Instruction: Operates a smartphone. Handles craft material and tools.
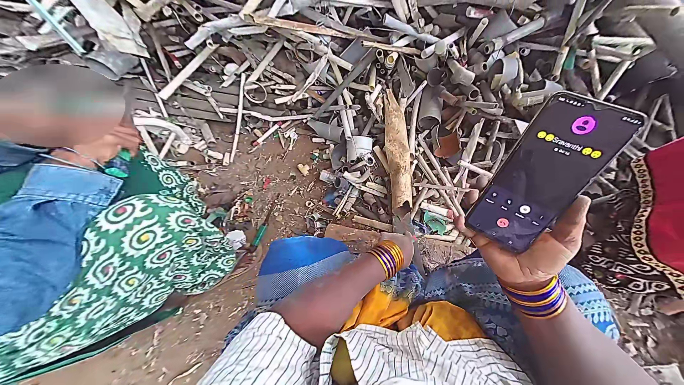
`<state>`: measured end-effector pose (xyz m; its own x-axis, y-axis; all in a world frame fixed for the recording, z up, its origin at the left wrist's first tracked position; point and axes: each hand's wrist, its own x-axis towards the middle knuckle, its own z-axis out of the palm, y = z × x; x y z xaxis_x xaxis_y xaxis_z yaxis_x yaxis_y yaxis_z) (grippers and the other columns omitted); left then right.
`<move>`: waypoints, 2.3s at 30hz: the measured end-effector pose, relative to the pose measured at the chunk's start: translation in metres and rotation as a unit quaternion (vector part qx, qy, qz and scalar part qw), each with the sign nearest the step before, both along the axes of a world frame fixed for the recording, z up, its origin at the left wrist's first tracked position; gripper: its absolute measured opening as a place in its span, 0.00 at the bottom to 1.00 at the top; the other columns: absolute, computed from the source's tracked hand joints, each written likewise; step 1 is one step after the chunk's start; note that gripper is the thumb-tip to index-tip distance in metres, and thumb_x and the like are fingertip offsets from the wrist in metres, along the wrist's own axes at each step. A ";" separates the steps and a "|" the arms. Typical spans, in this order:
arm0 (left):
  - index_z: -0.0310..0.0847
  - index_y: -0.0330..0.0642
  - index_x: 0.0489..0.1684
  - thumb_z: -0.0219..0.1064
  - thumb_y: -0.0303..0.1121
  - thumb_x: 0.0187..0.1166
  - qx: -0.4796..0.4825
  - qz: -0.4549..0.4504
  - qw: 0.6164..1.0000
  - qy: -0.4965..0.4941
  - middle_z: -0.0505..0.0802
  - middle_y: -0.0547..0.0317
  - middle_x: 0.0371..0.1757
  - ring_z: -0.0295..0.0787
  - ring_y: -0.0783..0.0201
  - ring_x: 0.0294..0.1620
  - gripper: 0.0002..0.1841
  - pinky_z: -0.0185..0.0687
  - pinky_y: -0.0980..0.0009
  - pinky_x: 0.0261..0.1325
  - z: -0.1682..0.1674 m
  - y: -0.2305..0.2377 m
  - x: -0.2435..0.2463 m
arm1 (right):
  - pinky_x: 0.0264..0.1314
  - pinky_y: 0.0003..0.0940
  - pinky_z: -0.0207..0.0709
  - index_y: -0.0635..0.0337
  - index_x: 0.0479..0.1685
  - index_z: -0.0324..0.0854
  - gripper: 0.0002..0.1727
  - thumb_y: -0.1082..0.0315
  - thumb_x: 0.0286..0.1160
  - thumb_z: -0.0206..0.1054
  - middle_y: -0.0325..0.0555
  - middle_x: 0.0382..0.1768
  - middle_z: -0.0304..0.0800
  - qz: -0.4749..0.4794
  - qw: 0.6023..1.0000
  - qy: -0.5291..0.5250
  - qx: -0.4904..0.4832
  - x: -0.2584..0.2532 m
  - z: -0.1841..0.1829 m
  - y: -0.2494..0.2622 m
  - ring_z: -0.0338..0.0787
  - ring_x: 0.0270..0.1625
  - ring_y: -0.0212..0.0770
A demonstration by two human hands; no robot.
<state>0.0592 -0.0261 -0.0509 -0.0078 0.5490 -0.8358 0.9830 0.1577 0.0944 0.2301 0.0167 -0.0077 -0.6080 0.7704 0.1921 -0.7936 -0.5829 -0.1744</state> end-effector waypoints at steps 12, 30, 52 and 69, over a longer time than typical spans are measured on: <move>0.54 0.28 0.87 0.60 0.23 0.83 -0.021 -0.051 0.997 -0.051 0.83 0.28 0.70 0.82 0.33 0.71 0.32 0.78 0.37 0.67 0.026 -0.002 0.020 | 0.65 0.64 0.82 0.56 0.70 0.82 0.41 0.34 0.63 0.71 0.64 0.68 0.85 -0.041 0.998 -0.035 0.028 0.022 0.001 -0.003 0.88 0.65 0.65; 0.56 0.27 0.85 0.60 0.26 0.85 -0.030 -0.049 0.998 -0.040 0.83 0.27 0.70 0.82 0.32 0.71 0.30 0.77 0.37 0.68 0.008 0.014 0.027 | 0.62 0.60 0.84 0.62 0.66 0.84 0.43 0.34 0.59 0.73 0.65 0.63 0.87 -0.057 0.997 -0.033 0.028 0.034 0.007 -0.003 0.89 0.62 0.63; 0.55 0.26 0.86 0.61 0.24 0.83 -0.037 -0.060 0.997 -0.039 0.82 0.27 0.71 0.81 0.33 0.73 0.31 0.77 0.38 0.69 0.008 0.014 0.023 | 0.69 0.64 0.80 0.60 0.69 0.82 0.41 0.36 0.64 0.71 0.63 0.68 0.85 -0.022 0.999 -0.013 0.033 0.030 0.005 -0.003 0.86 0.68 0.64; 0.58 0.30 0.85 0.63 0.25 0.81 -0.038 -0.047 0.998 -0.024 0.84 0.30 0.68 0.83 0.35 0.71 0.31 0.79 0.39 0.68 -0.003 0.014 0.025 | 0.71 0.64 0.78 0.61 0.69 0.82 0.43 0.34 0.63 0.70 0.64 0.65 0.86 -0.041 0.999 -0.014 0.002 0.030 0.005 -0.003 0.87 0.67 0.63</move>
